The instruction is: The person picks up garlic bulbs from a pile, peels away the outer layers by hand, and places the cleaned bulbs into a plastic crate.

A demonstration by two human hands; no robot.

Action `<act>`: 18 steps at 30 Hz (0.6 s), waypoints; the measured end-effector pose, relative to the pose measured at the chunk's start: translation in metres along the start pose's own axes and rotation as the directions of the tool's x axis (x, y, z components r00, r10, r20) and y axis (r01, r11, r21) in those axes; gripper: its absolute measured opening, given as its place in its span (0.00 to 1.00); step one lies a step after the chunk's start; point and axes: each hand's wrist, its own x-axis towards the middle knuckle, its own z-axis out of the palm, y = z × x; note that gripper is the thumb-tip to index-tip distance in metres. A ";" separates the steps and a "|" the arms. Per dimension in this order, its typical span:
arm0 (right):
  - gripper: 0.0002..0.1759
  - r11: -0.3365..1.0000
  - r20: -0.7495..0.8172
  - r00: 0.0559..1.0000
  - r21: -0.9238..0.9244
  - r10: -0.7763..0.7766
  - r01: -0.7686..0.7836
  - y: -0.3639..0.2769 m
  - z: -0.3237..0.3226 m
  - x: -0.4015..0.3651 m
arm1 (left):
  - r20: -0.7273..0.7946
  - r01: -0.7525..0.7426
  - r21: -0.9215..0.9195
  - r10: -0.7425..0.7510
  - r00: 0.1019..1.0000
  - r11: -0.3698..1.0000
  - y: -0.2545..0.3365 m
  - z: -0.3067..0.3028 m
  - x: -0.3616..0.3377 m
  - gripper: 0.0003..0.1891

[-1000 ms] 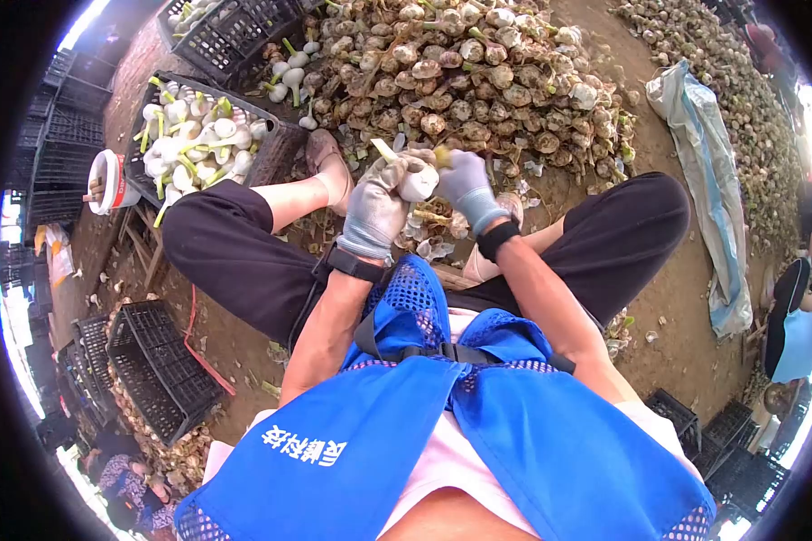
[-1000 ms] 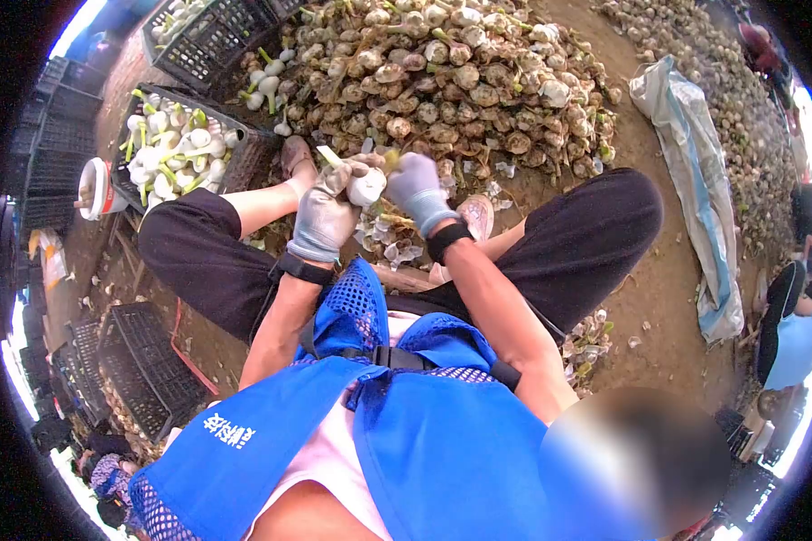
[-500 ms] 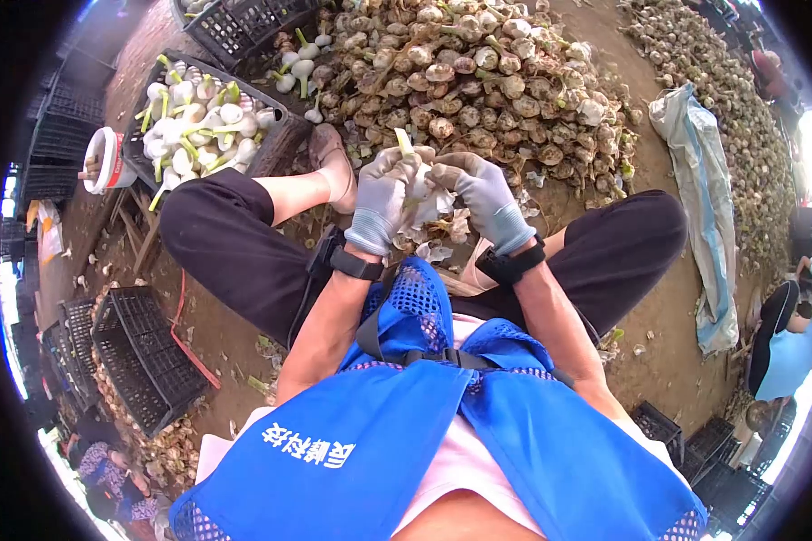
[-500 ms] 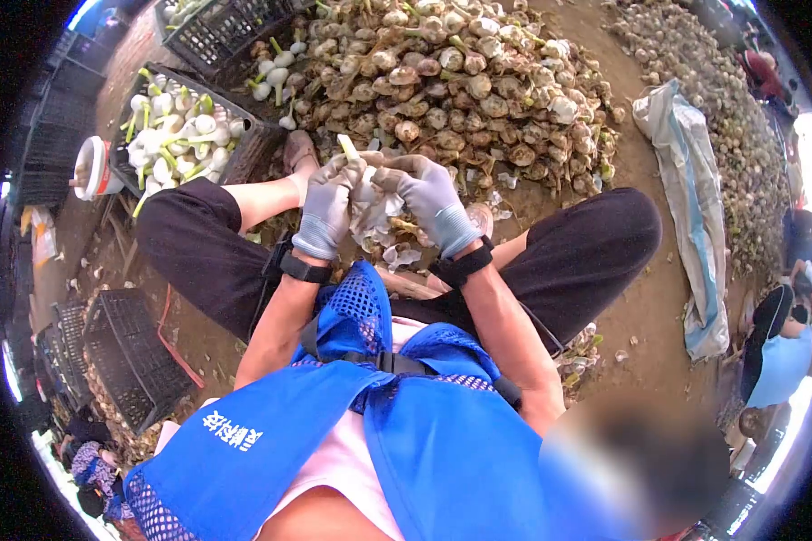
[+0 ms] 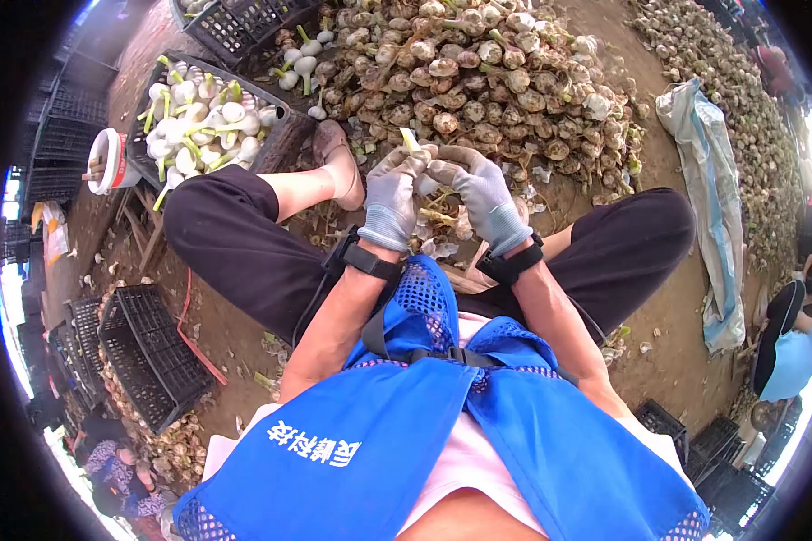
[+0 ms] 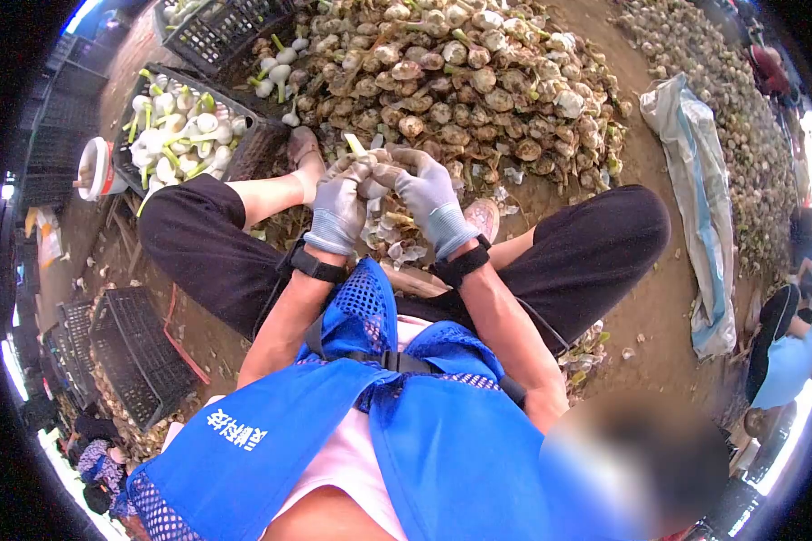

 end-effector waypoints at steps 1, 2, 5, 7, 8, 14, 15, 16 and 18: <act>0.21 0.999 -0.015 0.999 -0.033 0.038 -0.039 -0.005 0.002 -0.002 | -0.020 0.014 -0.004 -0.014 1.000 1.000 0.000 0.001 0.000 0.08; 0.21 0.999 -0.010 0.999 -0.035 0.039 -0.040 -0.004 0.002 -0.001 | 0.015 -0.012 -0.024 0.012 1.000 1.000 0.000 0.000 -0.001 0.09; 0.15 0.997 0.023 0.998 -0.059 0.059 -0.057 0.006 -0.007 0.001 | 0.099 -0.133 0.132 0.120 0.988 0.982 0.001 -0.004 -0.006 0.10; 0.13 0.976 0.090 0.983 0.134 0.161 -0.173 0.011 -0.014 0.005 | 0.076 -0.047 -0.011 0.048 0.996 0.999 -0.014 -0.021 0.008 0.11; 0.14 0.974 0.091 0.980 0.126 0.175 -0.186 0.009 -0.017 0.005 | 0.054 0.011 -0.067 -0.007 0.999 0.998 -0.014 -0.022 0.008 0.12; 0.19 0.926 -0.054 0.973 -0.321 -0.227 0.198 0.013 -0.003 0.001 | -0.040 -0.042 0.000 0.042 0.998 0.999 -0.003 -0.005 0.002 0.10; 0.22 0.868 -0.027 0.960 -0.435 -0.278 0.240 0.013 0.004 -0.002 | -0.093 -0.095 0.115 0.106 0.990 0.989 -0.002 0.002 -0.001 0.09; 0.22 0.791 -0.083 0.928 -0.552 -0.364 0.261 0.020 0.011 0.000 | -0.112 -0.099 0.210 0.125 0.986 0.973 -0.001 0.008 -0.005 0.06; 0.18 0.761 -0.164 0.883 -0.589 -0.441 0.271 0.025 0.016 0.003 | -0.100 -0.137 0.183 0.157 0.983 0.974 -0.008 0.007 -0.006 0.05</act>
